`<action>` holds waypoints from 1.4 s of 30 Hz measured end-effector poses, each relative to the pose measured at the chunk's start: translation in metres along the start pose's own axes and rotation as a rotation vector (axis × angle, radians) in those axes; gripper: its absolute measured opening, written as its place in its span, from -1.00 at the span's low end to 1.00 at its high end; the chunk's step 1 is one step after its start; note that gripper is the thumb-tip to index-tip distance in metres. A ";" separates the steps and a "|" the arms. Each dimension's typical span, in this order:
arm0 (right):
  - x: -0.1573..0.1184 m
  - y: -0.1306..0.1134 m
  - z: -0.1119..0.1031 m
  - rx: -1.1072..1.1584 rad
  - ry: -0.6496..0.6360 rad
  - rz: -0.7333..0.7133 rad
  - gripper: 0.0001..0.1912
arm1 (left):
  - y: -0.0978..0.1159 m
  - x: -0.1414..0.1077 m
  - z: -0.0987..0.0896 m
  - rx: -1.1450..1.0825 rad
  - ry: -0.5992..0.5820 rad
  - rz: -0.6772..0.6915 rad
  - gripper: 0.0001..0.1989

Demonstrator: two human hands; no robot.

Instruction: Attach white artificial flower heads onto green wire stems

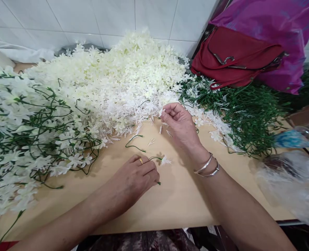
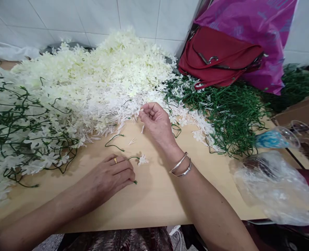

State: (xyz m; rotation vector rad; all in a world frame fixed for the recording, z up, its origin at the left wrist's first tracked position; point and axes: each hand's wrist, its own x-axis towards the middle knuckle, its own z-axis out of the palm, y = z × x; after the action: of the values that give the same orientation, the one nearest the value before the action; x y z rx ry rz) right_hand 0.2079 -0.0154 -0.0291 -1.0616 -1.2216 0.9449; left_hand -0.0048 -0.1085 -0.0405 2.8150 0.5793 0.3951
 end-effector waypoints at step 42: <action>-0.066 -0.041 -0.003 0.039 -0.370 0.389 -0.76 | -0.016 -0.001 -0.011 -1.252 0.513 -0.706 -0.81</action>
State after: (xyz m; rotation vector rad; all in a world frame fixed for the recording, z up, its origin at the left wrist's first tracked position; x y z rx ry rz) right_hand 0.2035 -0.0895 -0.0062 -1.1493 -1.3097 1.5107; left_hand -0.0148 -0.0925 -0.0346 1.2218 0.9215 0.9064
